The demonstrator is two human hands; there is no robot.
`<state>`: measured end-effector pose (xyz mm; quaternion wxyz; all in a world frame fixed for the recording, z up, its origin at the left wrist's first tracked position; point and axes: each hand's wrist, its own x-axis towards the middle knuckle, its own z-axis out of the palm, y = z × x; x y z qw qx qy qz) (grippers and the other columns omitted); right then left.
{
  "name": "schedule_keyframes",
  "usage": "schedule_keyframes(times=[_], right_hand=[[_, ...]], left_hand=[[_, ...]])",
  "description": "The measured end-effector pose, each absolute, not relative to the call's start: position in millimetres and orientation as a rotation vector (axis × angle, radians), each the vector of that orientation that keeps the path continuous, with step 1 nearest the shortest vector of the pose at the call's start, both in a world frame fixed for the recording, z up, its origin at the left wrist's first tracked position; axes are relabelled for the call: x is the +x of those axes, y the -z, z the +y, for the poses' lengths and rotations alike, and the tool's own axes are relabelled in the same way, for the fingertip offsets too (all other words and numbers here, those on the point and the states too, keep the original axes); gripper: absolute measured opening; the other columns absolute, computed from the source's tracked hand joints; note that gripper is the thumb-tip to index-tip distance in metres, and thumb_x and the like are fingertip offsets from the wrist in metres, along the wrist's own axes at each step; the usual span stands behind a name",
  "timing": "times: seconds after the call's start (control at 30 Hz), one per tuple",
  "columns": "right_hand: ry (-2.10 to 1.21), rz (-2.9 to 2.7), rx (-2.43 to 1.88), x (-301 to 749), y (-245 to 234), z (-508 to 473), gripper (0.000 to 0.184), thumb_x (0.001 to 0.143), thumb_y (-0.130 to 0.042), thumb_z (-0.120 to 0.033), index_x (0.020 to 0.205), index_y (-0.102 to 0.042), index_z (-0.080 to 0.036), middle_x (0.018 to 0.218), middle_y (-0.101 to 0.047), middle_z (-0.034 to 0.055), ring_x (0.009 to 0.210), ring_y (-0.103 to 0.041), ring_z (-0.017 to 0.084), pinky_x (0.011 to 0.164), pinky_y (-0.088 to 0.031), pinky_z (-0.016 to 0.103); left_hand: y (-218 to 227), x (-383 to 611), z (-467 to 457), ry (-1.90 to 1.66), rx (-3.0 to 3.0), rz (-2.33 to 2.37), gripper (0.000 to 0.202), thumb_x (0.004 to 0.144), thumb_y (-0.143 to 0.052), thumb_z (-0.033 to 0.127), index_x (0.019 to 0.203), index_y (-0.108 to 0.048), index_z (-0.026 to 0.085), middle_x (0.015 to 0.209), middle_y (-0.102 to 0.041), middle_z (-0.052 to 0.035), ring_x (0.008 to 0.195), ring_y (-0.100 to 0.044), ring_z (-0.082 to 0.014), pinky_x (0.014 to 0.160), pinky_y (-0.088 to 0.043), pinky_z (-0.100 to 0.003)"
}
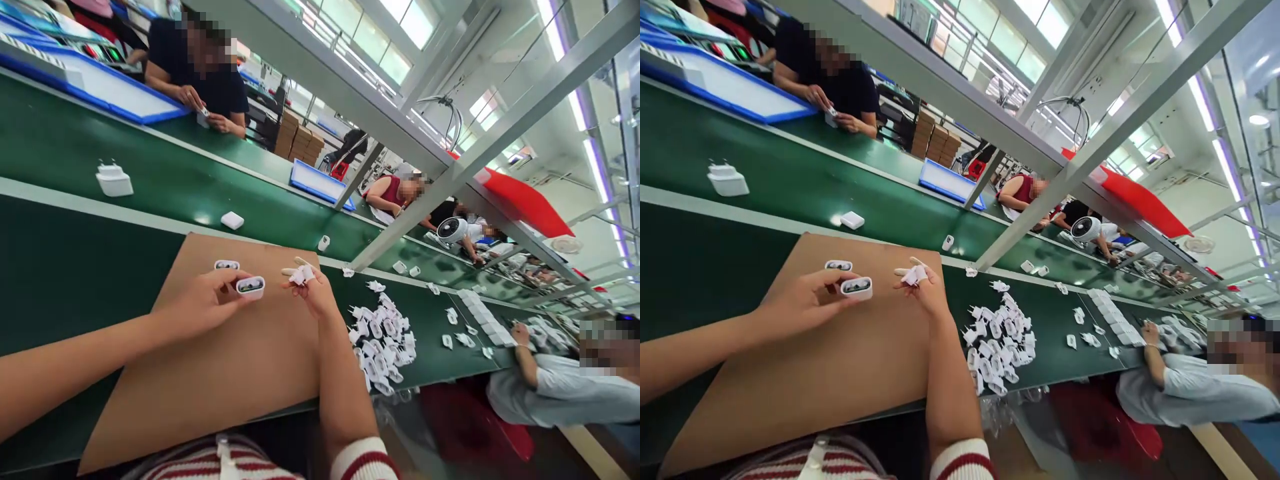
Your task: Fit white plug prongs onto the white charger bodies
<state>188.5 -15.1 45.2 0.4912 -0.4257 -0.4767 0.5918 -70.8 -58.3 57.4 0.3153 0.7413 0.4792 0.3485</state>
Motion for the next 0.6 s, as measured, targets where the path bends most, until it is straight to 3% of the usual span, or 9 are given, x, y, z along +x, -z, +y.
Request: schedule_keyframes(times=[0.17, 0.37, 0.47, 0.6], right_hand=[[-1.510, -1.122, -1.048, 187.3, -53.8, -18.9, 0.047, 0.075, -0.079, -0.050, 0.109, -0.069, -0.019, 0.102, -0.080, 0.0108, 0.067, -0.066, 0.014, 0.053, -0.041, 0.022], [-1.424, -1.354, -1.100, 178.0, -52.6, -32.4, 0.051, 0.070, -0.084, -0.037, 0.117, -0.069, -0.023, 0.111, -0.076, 0.0065, 0.085, -0.072, 0.017, 0.073, -0.055, 0.029], [-1.317, -1.442, -1.132, 168.7, -48.8, -40.1, 0.051, 0.067, -0.085, -0.030, 0.115, -0.068, -0.023, 0.111, -0.075, 0.0051, 0.097, -0.071, 0.019, 0.089, -0.058, 0.034], [-1.107, -1.646, -1.170, 165.3, -51.5, -49.6, 0.034, 0.077, -0.076, -0.025, 0.110, -0.069, -0.023, 0.106, -0.075, 0.0043, 0.096, -0.071, 0.020, 0.088, -0.058, 0.035]], left_hand=[[-11.7, -49.1, -66.6, -0.843, 1.972, 1.194, 0.043, 0.088, -0.063, 0.055, 0.116, -0.070, 0.024, 0.116, -0.072, -0.0080, 0.105, -0.066, -0.0279, 0.091, -0.056, -0.037], [1.5, -51.2, -57.3, -0.872, 1.830, 1.203, 0.068, 0.078, -0.074, 0.061, 0.131, -0.060, 0.021, 0.121, -0.069, -0.0094, 0.103, -0.066, -0.0271, 0.091, -0.056, -0.037], [-2.3, -51.3, -57.4, -0.823, 1.874, 1.177, 0.048, 0.084, -0.068, 0.062, 0.110, -0.069, 0.021, 0.105, -0.071, -0.0069, 0.095, -0.065, -0.0251, 0.082, -0.053, -0.034], [-4.5, -51.9, -57.7, -0.861, 1.915, 1.137, 0.040, 0.089, -0.065, 0.058, 0.102, -0.072, 0.021, 0.098, -0.071, -0.0056, 0.090, -0.064, -0.0235, 0.077, -0.050, -0.032]])
